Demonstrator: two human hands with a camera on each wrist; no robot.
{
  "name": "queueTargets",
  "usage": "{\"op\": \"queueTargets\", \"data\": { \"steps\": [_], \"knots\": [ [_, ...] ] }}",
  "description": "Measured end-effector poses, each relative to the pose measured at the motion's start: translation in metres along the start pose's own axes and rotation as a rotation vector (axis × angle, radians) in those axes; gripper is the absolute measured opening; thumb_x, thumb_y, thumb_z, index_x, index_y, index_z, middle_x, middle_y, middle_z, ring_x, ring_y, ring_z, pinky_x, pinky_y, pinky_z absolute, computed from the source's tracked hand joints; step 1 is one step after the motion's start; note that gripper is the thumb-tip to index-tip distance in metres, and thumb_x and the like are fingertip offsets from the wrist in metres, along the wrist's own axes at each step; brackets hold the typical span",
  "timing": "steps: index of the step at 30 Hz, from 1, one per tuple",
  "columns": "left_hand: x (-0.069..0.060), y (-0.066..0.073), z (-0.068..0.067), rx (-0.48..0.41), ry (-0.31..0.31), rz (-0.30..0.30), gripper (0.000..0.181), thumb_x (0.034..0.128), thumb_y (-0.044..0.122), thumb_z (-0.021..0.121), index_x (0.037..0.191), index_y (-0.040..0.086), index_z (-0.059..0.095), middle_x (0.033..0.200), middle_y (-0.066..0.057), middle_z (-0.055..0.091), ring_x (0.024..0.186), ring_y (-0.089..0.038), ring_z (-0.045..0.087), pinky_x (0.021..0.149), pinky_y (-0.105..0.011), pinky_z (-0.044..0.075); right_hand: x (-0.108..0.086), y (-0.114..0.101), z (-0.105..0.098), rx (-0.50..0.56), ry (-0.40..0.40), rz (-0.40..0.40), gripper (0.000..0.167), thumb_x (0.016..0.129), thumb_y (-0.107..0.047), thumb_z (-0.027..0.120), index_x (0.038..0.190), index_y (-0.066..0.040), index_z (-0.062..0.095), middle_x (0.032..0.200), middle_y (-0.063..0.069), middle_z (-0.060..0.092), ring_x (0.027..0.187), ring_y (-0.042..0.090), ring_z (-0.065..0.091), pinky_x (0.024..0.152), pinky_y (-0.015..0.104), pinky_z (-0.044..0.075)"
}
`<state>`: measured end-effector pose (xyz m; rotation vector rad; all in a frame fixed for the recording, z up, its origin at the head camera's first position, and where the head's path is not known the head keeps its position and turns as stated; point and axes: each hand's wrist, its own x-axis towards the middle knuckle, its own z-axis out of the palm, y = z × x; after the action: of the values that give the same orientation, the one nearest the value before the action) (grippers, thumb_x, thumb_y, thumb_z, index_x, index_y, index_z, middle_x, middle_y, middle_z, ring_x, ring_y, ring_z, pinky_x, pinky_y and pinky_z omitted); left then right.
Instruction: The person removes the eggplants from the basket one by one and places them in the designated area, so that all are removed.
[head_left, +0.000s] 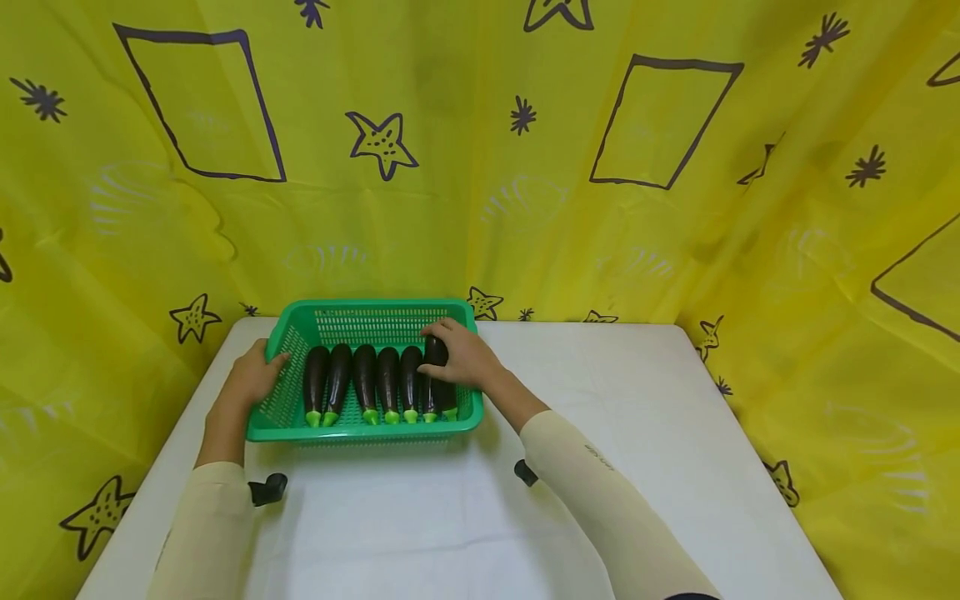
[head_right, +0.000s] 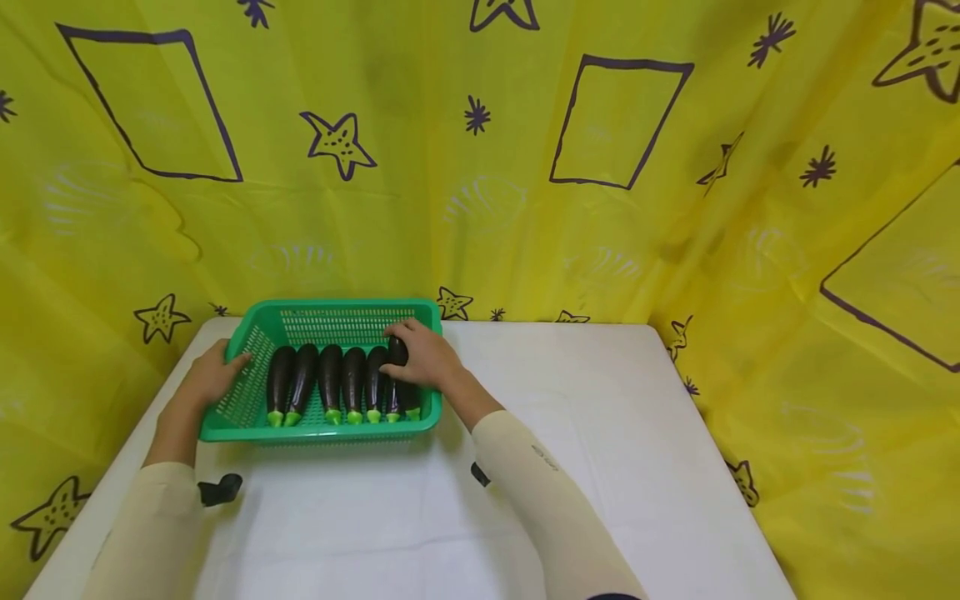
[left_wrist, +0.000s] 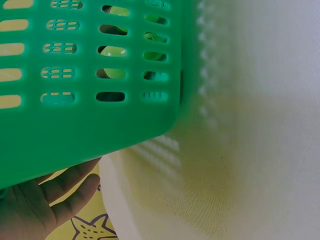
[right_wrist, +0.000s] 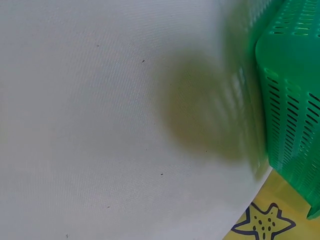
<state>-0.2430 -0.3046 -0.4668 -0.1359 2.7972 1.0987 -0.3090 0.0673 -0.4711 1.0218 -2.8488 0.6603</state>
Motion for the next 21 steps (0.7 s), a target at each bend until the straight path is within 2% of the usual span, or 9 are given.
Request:
{"op": "queueTargets", "data": {
  "steps": [4, 10, 15, 18, 21],
  "knots": [
    [0.0003, 0.0001, 0.0002, -0.001, 0.002, -0.002, 0.064, 0.1143, 0.031, 0.033, 0.151, -0.02, 0.021, 0.137, -0.044, 0.043, 0.117, -0.058, 0.052, 0.095, -0.07, 0.046, 0.0003, -0.0011, -0.0016, -0.03, -0.026, -0.015, 0.059, 0.093, -0.046, 0.078, 0.145, -0.022, 0.061, 0.147, 0.006, 0.058, 0.129, 0.025, 0.059, 0.101, 0.045, 0.052],
    [0.0014, -0.002, 0.0001, 0.006, 0.01, 0.005, 0.065, 0.1142, 0.031, 0.034, 0.151, -0.021, 0.021, 0.138, -0.045, 0.041, 0.119, -0.059, 0.05, 0.096, -0.071, 0.043, 0.0022, -0.0013, -0.0016, -0.028, -0.018, -0.025, 0.073, 0.089, -0.048, 0.082, 0.147, -0.015, 0.054, 0.139, 0.003, 0.064, 0.113, 0.022, 0.067, 0.091, 0.041, 0.056],
    [0.0022, -0.004, -0.0001, 0.007, 0.014, 0.008, 0.065, 0.1141, 0.032, 0.034, 0.151, -0.02, 0.021, 0.139, -0.045, 0.041, 0.12, -0.059, 0.048, 0.097, -0.071, 0.042, 0.0031, 0.0002, -0.0007, -0.094, -0.023, -0.076, 0.06, 0.091, -0.053, 0.078, 0.138, -0.019, 0.061, 0.136, 0.002, 0.065, 0.097, 0.019, 0.066, 0.081, 0.036, 0.055],
    [0.002, -0.0034, 0.0001, 0.003, 0.013, 0.007, 0.065, 0.114, 0.032, 0.034, 0.151, -0.02, 0.022, 0.139, -0.045, 0.042, 0.12, -0.059, 0.048, 0.097, -0.071, 0.041, 0.0022, 0.0011, -0.0004, -0.102, -0.029, -0.101, 0.051, 0.095, -0.052, 0.074, 0.134, -0.021, 0.065, 0.139, 0.004, 0.061, 0.095, 0.021, 0.066, 0.08, 0.037, 0.055],
    [0.0021, -0.0028, 0.0005, 0.006, 0.016, 0.011, 0.064, 0.114, 0.032, 0.034, 0.15, -0.02, 0.023, 0.138, -0.045, 0.042, 0.119, -0.059, 0.049, 0.097, -0.071, 0.041, 0.0013, 0.0017, 0.0002, -0.068, -0.021, -0.089, 0.047, 0.096, -0.048, 0.075, 0.133, -0.02, 0.067, 0.14, 0.006, 0.057, 0.099, 0.023, 0.066, 0.084, 0.04, 0.056]
  ]
}}
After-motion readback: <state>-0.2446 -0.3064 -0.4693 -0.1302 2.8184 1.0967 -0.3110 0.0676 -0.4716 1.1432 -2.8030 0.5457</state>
